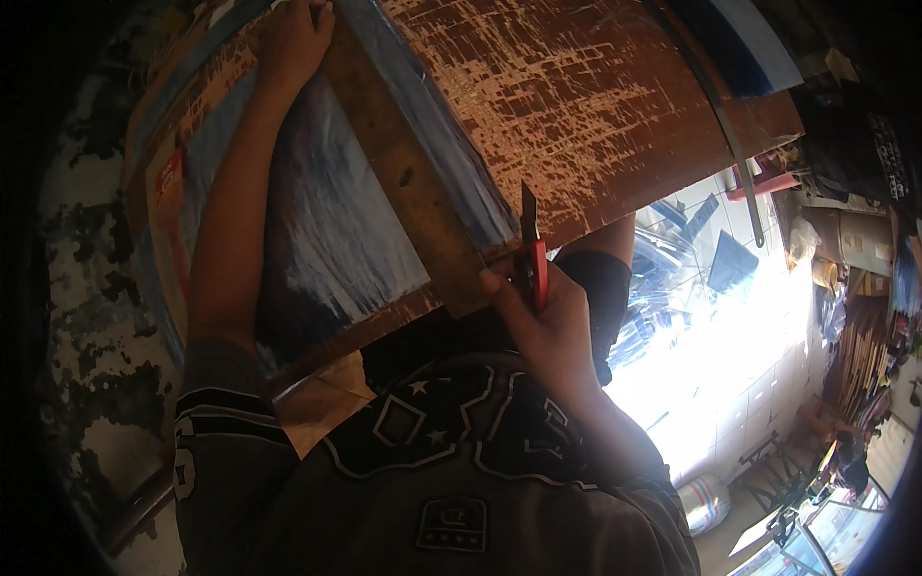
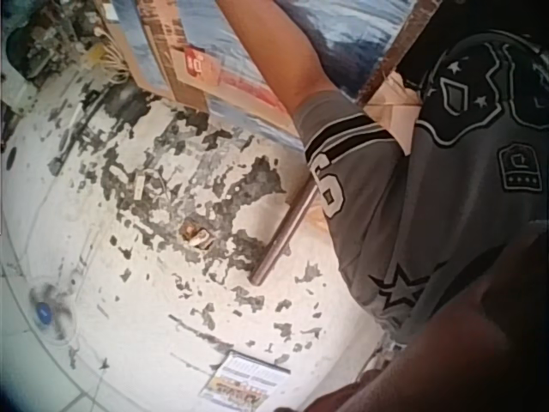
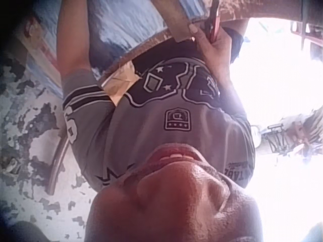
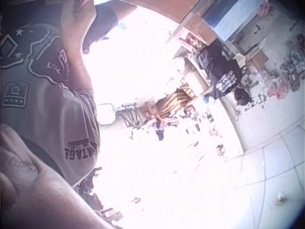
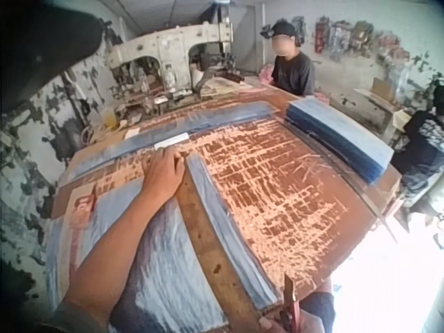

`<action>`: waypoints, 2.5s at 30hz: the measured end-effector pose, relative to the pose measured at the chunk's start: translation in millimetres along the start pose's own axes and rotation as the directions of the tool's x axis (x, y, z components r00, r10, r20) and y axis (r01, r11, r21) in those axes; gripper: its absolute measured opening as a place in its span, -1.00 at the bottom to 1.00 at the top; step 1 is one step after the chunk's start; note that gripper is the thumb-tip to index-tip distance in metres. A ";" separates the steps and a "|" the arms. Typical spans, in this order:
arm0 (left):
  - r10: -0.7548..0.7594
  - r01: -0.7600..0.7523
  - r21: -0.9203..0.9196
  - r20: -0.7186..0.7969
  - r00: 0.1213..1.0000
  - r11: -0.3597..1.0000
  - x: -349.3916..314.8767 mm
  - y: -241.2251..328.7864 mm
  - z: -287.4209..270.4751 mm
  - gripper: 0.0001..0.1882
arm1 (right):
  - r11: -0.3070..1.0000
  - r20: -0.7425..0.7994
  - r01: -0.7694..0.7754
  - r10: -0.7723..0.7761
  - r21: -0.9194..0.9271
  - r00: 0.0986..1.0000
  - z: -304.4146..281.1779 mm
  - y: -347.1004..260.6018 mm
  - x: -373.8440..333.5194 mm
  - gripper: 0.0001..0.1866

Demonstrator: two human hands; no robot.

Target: The person cuts a blue plastic sheet using a utility knife and a wooden ruler as a guide, then peels away a strip of red tape from the plastic.

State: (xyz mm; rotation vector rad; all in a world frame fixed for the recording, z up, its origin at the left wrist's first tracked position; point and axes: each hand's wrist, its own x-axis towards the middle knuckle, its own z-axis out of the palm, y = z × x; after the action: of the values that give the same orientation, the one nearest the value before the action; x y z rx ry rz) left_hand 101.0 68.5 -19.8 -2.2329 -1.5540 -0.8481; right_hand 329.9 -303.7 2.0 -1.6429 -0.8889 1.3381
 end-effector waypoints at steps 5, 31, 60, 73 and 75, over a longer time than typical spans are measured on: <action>-0.006 0.006 0.001 0.001 1.000 1.000 -0.2 0.2 -0.9 -0.80 | 1.000 0.004 -0.021 0.021 -0.002 1.000 -1.7 -0.6 0.9 -0.73; 0.010 -0.012 -0.075 -0.021 1.000 0.997 -0.7 -12.7 12.5 -0.77 | 0.997 -0.031 0.021 -0.023 -0.069 0.999 1.2 -2.8 1.7 -0.73; 0.041 -0.054 -0.149 -0.088 0.995 0.987 -3.3 -8.4 12.1 -0.78 | 1.000 -0.005 0.020 -0.020 -0.008 1.000 -1.0 4.2 2.2 -0.75; 0.010 -0.019 -0.158 -0.063 0.998 0.987 -2.9 -9.7 10.4 -0.78 | 1.000 0.011 0.020 -0.020 0.022 1.000 -2.1 4.8 2.6 -0.73; 0.006 -0.015 -0.167 -0.057 0.998 0.986 -3.1 -8.9 10.3 -0.79 | 1.000 0.003 0.012 -0.012 0.015 1.000 -1.9 4.7 2.6 -0.72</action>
State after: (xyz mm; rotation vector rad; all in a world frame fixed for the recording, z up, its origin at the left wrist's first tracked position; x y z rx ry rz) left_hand 95.1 75.2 -30.6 -2.3075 -1.4939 -1.0659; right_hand 332.4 -303.7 -3.1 -1.6217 -0.8870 1.3368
